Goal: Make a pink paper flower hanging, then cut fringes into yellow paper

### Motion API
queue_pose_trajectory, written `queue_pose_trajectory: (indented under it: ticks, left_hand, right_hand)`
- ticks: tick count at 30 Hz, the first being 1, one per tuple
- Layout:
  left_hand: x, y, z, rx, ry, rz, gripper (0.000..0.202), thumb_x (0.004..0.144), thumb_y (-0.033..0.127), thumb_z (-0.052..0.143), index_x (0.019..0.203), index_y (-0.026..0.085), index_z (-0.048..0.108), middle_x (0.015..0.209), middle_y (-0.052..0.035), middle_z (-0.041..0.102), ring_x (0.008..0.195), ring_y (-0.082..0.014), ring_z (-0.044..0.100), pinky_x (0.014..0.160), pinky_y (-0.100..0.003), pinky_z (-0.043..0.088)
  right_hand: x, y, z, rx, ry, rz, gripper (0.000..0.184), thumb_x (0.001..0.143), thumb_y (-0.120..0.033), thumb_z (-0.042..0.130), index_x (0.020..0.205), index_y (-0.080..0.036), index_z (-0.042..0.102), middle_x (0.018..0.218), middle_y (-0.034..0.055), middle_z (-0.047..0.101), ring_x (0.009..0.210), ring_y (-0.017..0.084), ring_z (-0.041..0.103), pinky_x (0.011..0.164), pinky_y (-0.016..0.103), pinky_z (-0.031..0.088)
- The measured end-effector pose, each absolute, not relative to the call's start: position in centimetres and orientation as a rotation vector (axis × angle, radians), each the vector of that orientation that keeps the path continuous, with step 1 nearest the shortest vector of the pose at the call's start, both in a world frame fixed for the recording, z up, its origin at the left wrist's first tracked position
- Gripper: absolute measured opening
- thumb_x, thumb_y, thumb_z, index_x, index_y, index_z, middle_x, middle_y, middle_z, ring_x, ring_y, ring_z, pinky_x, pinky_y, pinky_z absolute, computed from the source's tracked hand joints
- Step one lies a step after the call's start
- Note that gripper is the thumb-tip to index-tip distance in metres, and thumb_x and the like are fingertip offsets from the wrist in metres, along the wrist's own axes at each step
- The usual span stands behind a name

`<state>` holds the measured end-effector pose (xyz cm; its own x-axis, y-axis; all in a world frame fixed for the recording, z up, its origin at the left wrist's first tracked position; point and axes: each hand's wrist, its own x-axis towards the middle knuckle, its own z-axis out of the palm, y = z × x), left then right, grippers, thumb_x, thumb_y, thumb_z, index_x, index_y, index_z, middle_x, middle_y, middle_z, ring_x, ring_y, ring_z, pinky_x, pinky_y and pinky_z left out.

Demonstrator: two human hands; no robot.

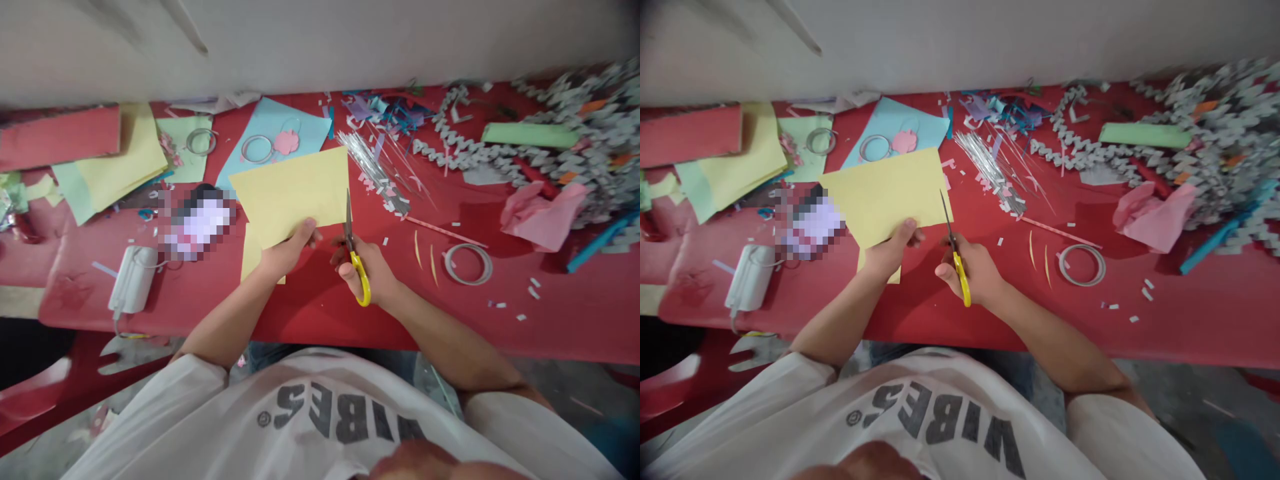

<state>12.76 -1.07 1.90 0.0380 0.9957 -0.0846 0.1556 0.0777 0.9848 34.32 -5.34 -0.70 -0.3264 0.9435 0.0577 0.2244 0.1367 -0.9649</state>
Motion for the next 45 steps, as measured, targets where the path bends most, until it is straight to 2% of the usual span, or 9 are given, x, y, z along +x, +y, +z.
queue_pose_trajectory:
  ticks: [7, 13, 18, 21, 25, 32, 37, 45]
  left_hand:
    - [12.2, 0.0, 0.4, 1.188, 1.408, 1.197, 0.051, 0.101, 0.066, 0.075, 0.072, 0.024, 0.075, 0.072, -0.0036, 0.074, 0.061, -0.0161, 0.067, 0.065, -0.031, 0.060]
    - [11.9, 1.6, -0.8, 0.924, 1.412, 1.384, 0.033, 0.094, 0.053, 0.088, 0.080, 0.026, 0.075, 0.067, 0.0000, 0.071, 0.058, -0.0147, 0.063, 0.058, -0.029, 0.054]
    - [12.0, 1.9, -1.2, 0.948, 1.459, 1.314, 0.040, 0.093, 0.057, 0.087, 0.075, 0.024, 0.073, 0.066, -0.0005, 0.069, 0.058, -0.0140, 0.062, 0.060, -0.028, 0.055]
    - [12.0, 1.7, -1.2, 1.029, 1.525, 1.226, 0.051, 0.094, 0.064, 0.084, 0.066, 0.024, 0.069, 0.064, -0.0015, 0.069, 0.061, -0.0155, 0.064, 0.065, -0.030, 0.057]
    - [12.1, 1.2, -1.1, 1.111, 1.565, 1.112, 0.059, 0.094, 0.065, 0.082, 0.056, 0.024, 0.063, 0.060, -0.0008, 0.066, 0.060, -0.0155, 0.064, 0.068, -0.030, 0.056]
    - [12.2, 0.4, -0.8, 1.237, 1.520, 0.998, 0.065, 0.097, 0.069, 0.077, 0.053, 0.025, 0.060, 0.057, -0.0018, 0.064, 0.060, -0.0165, 0.064, 0.067, -0.030, 0.056]
    - [12.3, 0.2, -0.6, 1.322, 1.516, 0.942, 0.069, 0.099, 0.070, 0.073, 0.050, 0.024, 0.056, 0.053, -0.0012, 0.060, 0.056, -0.0151, 0.059, 0.065, -0.030, 0.053]
    - [12.4, -0.1, -0.5, 1.375, 1.524, 0.849, 0.065, 0.098, 0.069, 0.075, 0.052, 0.024, 0.060, 0.056, -0.0015, 0.065, 0.060, -0.0162, 0.063, 0.071, -0.031, 0.053]
  right_hand:
    - [34.3, -5.4, -1.0, -1.174, -1.590, 1.271, 0.075, 0.092, -0.092, 0.067, 0.125, -0.025, 0.066, 0.085, 0.0051, 0.078, 0.069, 0.025, 0.075, 0.065, 0.039, 0.058]
    - [33.6, -4.0, -1.7, -1.250, -1.055, 1.273, 0.055, 0.093, -0.072, 0.083, 0.120, -0.026, 0.069, 0.088, 0.0033, 0.079, 0.068, 0.020, 0.074, 0.065, 0.035, 0.066]
    - [34.5, -2.1, -2.1, -1.248, -0.939, 1.176, 0.054, 0.092, -0.065, 0.085, 0.125, -0.025, 0.066, 0.086, 0.0016, 0.081, 0.059, 0.016, 0.073, 0.060, 0.032, 0.065]
    - [34.7, -1.7, -2.4, -1.193, -0.948, 1.150, 0.056, 0.092, -0.059, 0.087, 0.130, -0.025, 0.065, 0.088, 0.0010, 0.082, 0.062, 0.017, 0.075, 0.063, 0.034, 0.068]
    - [34.4, -1.8, -2.5, -1.139, -0.894, 1.127, 0.063, 0.084, -0.052, 0.093, 0.134, -0.026, 0.065, 0.093, 0.0022, 0.084, 0.069, 0.019, 0.079, 0.070, 0.036, 0.070]
    - [34.3, -1.9, -2.3, -1.186, -0.900, 1.105, 0.063, 0.080, -0.046, 0.094, 0.135, -0.030, 0.066, 0.098, 0.0049, 0.084, 0.074, 0.024, 0.079, 0.077, 0.046, 0.070]
    - [34.3, -2.1, -2.2, -1.209, -0.946, 1.045, 0.060, 0.083, -0.041, 0.090, 0.136, -0.029, 0.064, 0.099, 0.0033, 0.083, 0.074, 0.021, 0.078, 0.078, 0.044, 0.068]
    - [34.2, -2.4, -1.2, -1.170, -0.982, 0.954, 0.057, 0.086, -0.033, 0.085, 0.137, -0.028, 0.061, 0.091, -0.0001, 0.082, 0.076, 0.020, 0.078, 0.079, 0.040, 0.063]
